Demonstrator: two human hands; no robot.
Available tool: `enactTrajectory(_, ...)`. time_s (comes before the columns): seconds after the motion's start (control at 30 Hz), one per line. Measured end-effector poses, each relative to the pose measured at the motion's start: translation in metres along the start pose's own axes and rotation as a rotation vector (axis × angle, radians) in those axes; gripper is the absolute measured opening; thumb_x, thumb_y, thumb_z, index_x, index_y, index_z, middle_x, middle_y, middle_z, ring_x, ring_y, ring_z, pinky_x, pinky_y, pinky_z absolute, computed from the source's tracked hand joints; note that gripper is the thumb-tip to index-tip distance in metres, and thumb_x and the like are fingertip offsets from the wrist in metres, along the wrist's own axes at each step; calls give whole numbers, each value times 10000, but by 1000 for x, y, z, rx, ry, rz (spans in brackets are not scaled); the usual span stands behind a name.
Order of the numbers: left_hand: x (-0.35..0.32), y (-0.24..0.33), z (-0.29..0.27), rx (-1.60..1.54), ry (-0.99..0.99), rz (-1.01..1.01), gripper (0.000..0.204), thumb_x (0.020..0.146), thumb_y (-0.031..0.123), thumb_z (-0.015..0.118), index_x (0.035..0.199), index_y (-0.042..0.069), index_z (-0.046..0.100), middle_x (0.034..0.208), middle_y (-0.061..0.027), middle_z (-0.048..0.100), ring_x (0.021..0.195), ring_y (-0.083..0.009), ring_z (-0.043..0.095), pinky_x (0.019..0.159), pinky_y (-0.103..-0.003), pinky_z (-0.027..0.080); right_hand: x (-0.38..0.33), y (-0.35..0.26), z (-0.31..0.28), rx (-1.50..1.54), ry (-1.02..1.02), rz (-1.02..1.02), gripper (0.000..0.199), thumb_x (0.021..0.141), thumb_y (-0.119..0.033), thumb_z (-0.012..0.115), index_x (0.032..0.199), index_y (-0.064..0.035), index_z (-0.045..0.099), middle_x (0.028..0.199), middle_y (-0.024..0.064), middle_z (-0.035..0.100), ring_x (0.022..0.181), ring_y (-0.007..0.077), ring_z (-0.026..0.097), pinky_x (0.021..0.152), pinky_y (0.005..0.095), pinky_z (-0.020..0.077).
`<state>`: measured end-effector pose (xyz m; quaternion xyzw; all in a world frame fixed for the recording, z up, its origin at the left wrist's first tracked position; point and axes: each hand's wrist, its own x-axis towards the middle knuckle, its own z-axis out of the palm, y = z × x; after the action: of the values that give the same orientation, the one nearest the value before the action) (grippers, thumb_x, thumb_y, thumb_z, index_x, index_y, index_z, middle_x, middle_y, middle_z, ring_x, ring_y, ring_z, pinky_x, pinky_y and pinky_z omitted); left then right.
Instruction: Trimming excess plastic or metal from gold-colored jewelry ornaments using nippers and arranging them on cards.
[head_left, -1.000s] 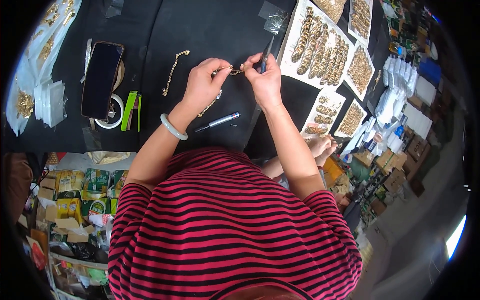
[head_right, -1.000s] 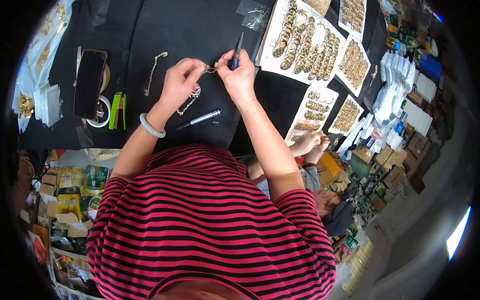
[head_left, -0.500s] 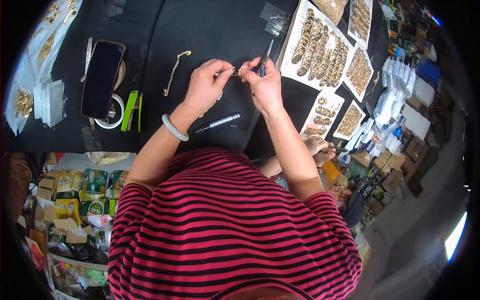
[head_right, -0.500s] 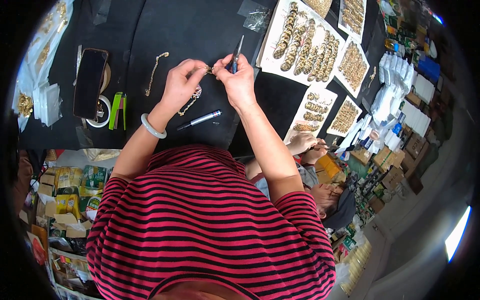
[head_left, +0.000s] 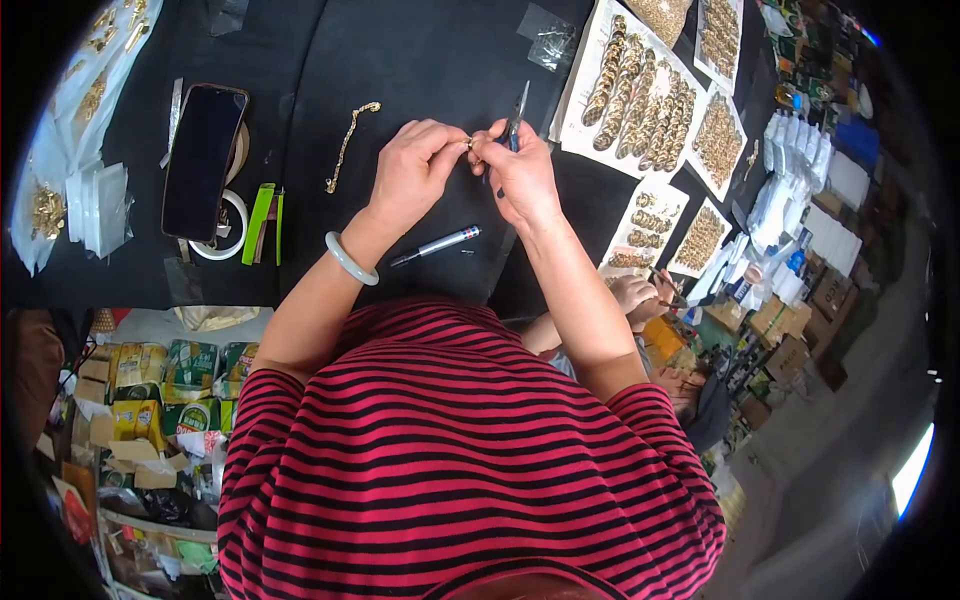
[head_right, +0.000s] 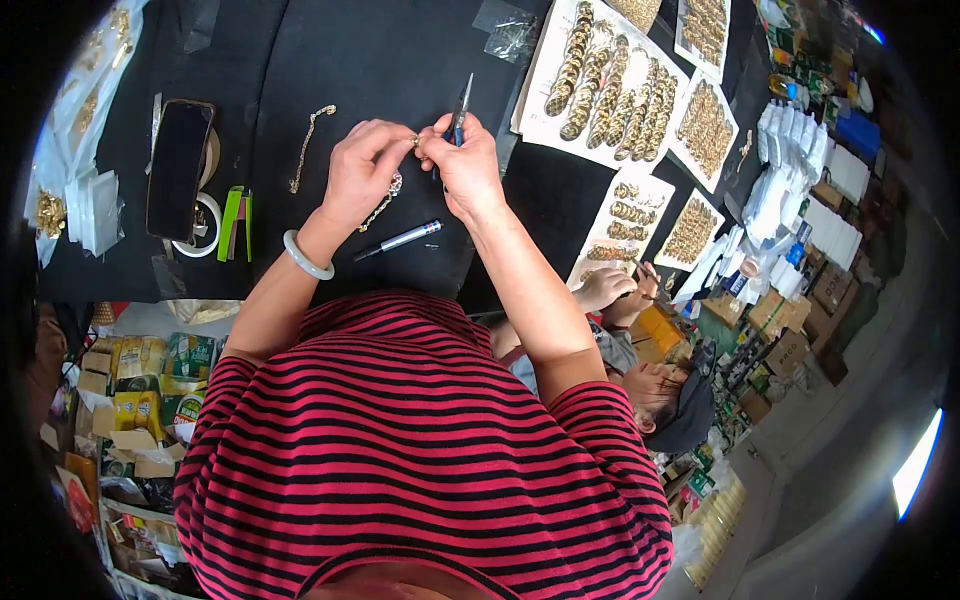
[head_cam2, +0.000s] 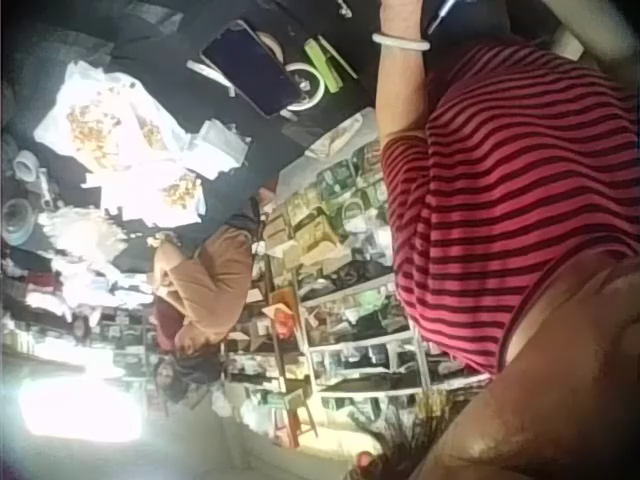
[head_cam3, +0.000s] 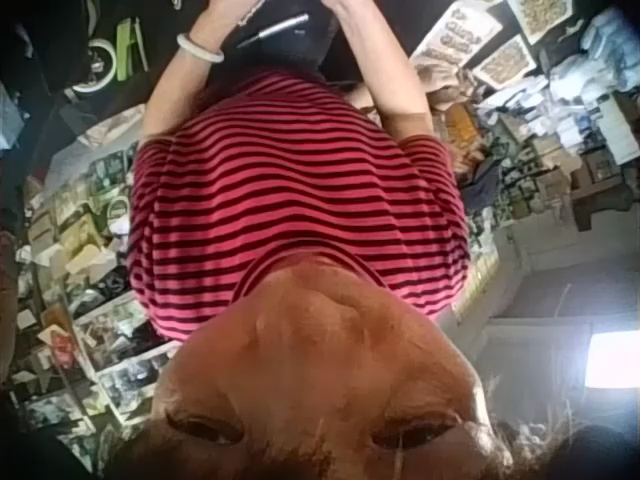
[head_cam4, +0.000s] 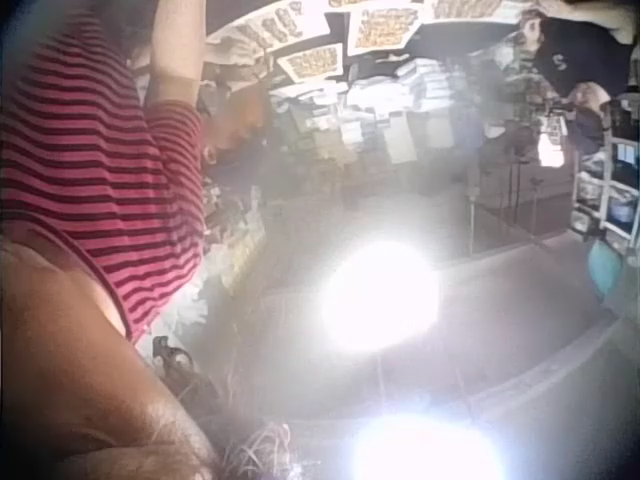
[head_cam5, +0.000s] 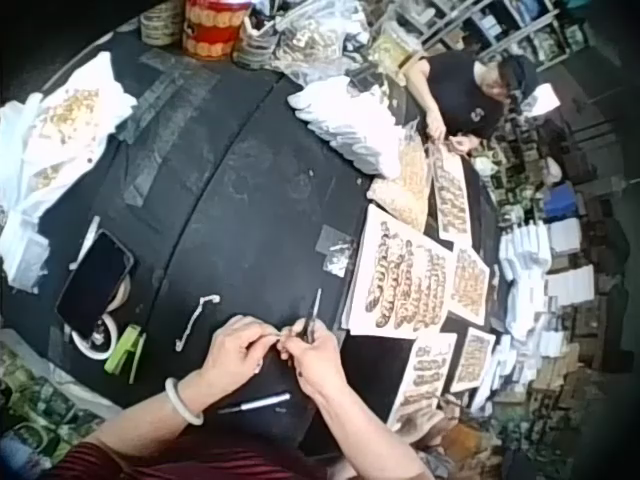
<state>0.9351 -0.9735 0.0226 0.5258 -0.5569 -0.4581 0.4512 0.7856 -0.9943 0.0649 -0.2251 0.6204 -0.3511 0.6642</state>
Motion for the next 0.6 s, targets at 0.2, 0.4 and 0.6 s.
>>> enactTrajectory(0.2, -5, -8, 1, -168, -41, -114, 74, 873, 57, 638, 927, 20, 672, 851, -63, 663, 771, -192, 617, 703, -311, 492, -10, -3, -11, -702, -44, -266, 183, 822, 8, 662, 963, -44, 558, 836, 104, 608, 739, 231, 605, 651, 334, 472)
enactTrajectory(0.4, -8, -12, -5, -683, -228, -442, 114, 910, 47, 637, 1000, -8, 678, 897, -30, 671, 813, -73, 602, 727, -227, 484, -16, -23, -29, -1426, -152, -854, 258, 786, -78, 703, 1024, -70, 603, 884, 94, 564, 847, 305, 568, 749, 402, 455)
enactTrajectory(0.6, -11, -4, -7, -739, -266, -485, 123, 918, 50, 631, 1017, -11, 675, 883, -11, 659, 775, -57, 576, 712, -217, 479, -14, -26, -35, -1507, -288, -891, 299, 739, -61, 705, 1021, -93, 613, 900, 69, 547, 871, 289, 548, 773, 412, 440)
